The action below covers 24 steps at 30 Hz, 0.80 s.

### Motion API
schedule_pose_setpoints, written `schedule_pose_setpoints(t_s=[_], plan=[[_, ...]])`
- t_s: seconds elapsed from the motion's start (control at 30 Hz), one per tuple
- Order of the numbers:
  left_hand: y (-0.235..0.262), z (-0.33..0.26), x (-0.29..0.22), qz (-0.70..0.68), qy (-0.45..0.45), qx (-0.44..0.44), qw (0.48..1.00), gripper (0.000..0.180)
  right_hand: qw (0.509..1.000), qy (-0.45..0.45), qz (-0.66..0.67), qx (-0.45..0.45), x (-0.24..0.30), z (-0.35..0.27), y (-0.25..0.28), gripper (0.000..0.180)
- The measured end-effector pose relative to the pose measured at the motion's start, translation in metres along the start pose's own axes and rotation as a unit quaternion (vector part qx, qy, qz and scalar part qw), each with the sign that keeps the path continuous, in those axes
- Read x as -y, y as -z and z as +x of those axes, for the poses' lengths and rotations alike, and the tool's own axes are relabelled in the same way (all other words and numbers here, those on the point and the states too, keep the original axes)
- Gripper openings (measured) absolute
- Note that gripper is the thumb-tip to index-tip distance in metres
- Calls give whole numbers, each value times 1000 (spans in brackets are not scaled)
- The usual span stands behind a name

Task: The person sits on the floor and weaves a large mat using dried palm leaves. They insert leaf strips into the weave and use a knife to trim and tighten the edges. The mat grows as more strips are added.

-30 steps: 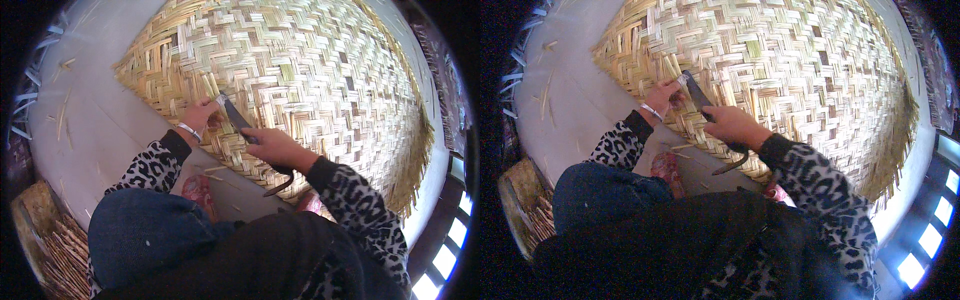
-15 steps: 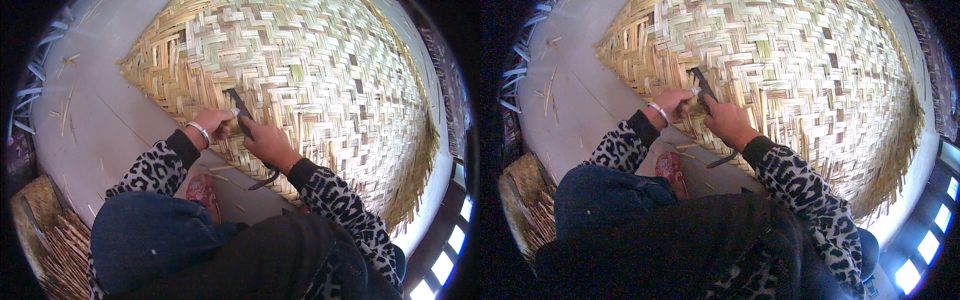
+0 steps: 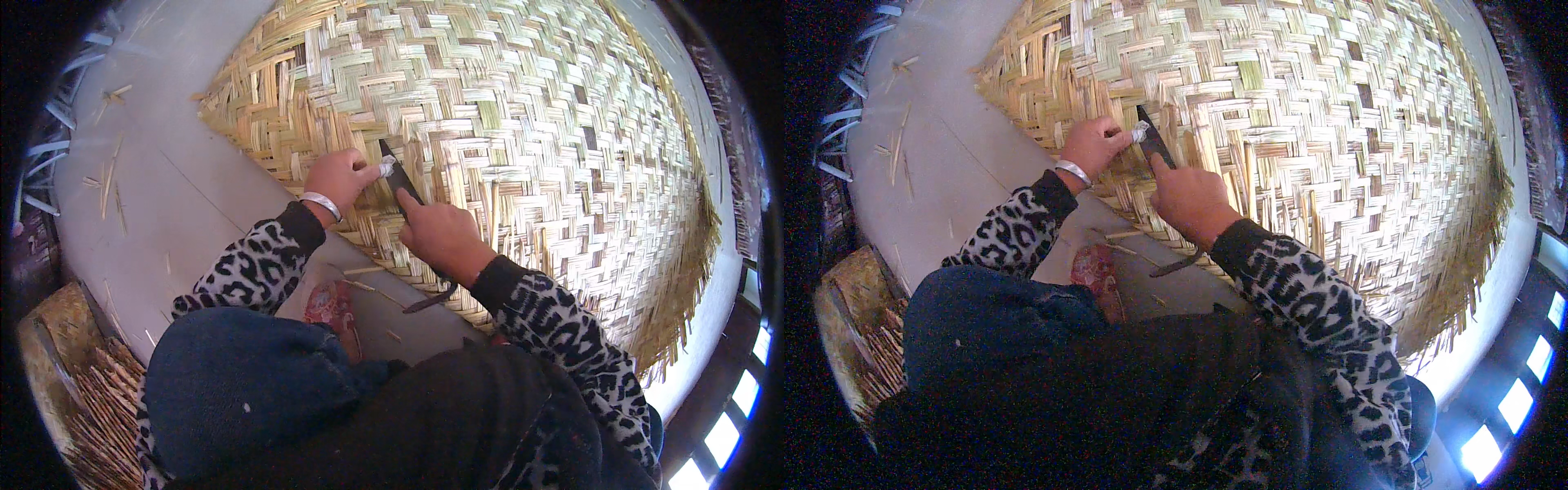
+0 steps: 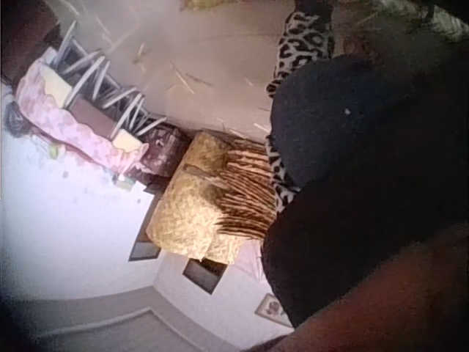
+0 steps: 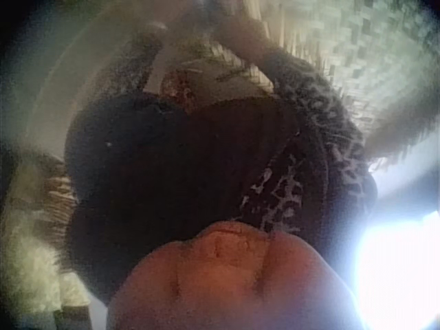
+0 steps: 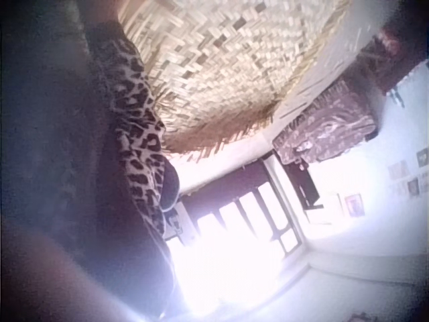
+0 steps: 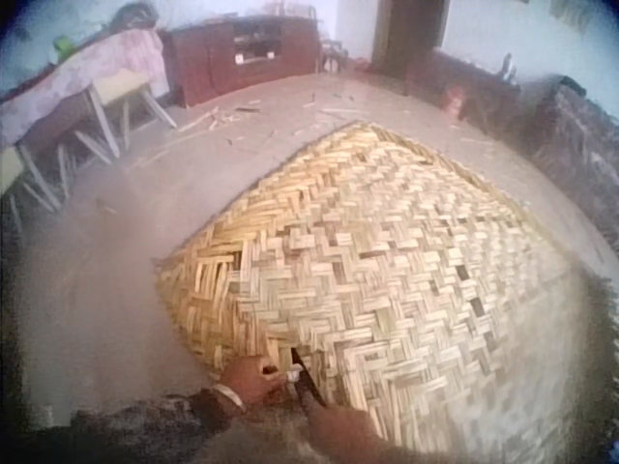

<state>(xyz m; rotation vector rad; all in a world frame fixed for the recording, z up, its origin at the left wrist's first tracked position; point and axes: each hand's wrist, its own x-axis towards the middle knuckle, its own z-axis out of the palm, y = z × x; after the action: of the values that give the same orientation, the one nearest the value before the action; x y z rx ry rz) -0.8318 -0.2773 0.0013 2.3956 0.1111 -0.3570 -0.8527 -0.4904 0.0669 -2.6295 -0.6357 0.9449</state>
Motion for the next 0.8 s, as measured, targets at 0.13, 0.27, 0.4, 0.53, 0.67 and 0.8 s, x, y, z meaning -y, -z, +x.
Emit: schedule_pose_setpoints(t_s=[0.13, 0.27, 0.4, 0.53, 0.67, 0.8], plan=[[-4, 2, 4, -13, 19, -3, 1000, 49, 998, 9, -7, 65, -9, -35, 22, 55], [-5, -9, 4, 29, -26, 3, 999, 47, 990, 4, -40, 132, -23, -69, 46, 57], [-10, -8, 3, 118, -39, 25, 992, 45, 983, 18, -58, 171, -38, -93, 76, 61], [-6, 16, 4, 50, -21, -39, 998, 40, 984, -1, -57, 170, -57, -112, 93, 67], [-5, 26, -5, -260, 83, 33, 961, 34, 986, 28, -38, 161, -72, -117, 84, 70], [-16, 24, -14, -365, 158, 238, 886, 28, 977, 58, -12, 204, -74, -123, 66, 69]])
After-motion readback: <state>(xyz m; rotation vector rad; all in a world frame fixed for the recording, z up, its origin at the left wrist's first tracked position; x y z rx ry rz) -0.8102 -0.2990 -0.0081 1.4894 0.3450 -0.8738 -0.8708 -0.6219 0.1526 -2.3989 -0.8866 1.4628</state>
